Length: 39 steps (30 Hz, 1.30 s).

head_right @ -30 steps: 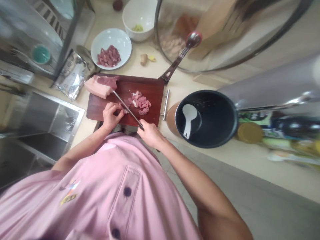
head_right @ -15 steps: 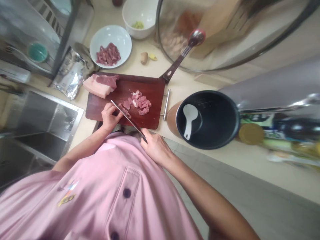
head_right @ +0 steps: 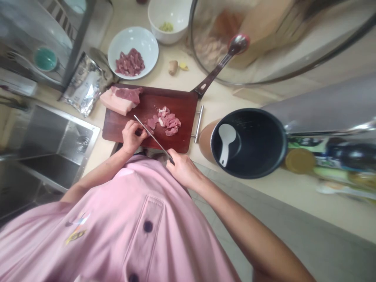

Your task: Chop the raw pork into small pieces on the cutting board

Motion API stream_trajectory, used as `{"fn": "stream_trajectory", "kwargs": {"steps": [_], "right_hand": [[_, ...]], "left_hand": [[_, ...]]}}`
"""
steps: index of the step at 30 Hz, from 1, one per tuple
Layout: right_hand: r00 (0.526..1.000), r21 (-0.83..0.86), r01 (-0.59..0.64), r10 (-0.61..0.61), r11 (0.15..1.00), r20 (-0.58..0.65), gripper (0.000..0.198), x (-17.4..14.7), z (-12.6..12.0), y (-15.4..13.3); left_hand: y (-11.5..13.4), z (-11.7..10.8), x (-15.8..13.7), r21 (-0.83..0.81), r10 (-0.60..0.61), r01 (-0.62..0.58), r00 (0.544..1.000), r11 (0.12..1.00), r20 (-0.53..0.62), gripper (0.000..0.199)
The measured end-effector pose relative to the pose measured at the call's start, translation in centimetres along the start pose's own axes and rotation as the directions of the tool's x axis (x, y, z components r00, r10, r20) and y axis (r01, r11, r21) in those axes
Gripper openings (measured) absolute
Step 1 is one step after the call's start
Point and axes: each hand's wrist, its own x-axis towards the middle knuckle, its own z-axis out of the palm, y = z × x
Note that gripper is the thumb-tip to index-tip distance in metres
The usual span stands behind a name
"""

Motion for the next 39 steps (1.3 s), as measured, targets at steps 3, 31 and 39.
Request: {"fn": "stream_trajectory", "kwargs": {"steps": [3, 31, 39], "right_hand": [[1.000, -0.015, -0.004, 0.004, 1.000, -0.025, 0.022, 0.8, 0.2, -0.4], [0.984, 0.217, 0.064, -0.026, 0.974, -0.177, 0.015, 0.3, -0.2, 1.3], [0.959, 0.125, 0.031, 0.005, 0.992, -0.282, 0.025, -0.7, -1.4, 2.2]], "left_hand": [[0.0, 0.1, 0.1, 0.004, 0.002, -0.002, 1.000, 1.000, 0.002, 0.013], [-0.7, -2.5, 0.0, 0.060, 0.290, -0.321, 0.909, 0.945, 0.299, 0.013], [-1.9, -5.3, 1.5, 0.165, 0.156, -0.180, 0.977, 0.970, 0.147, 0.018]]}}
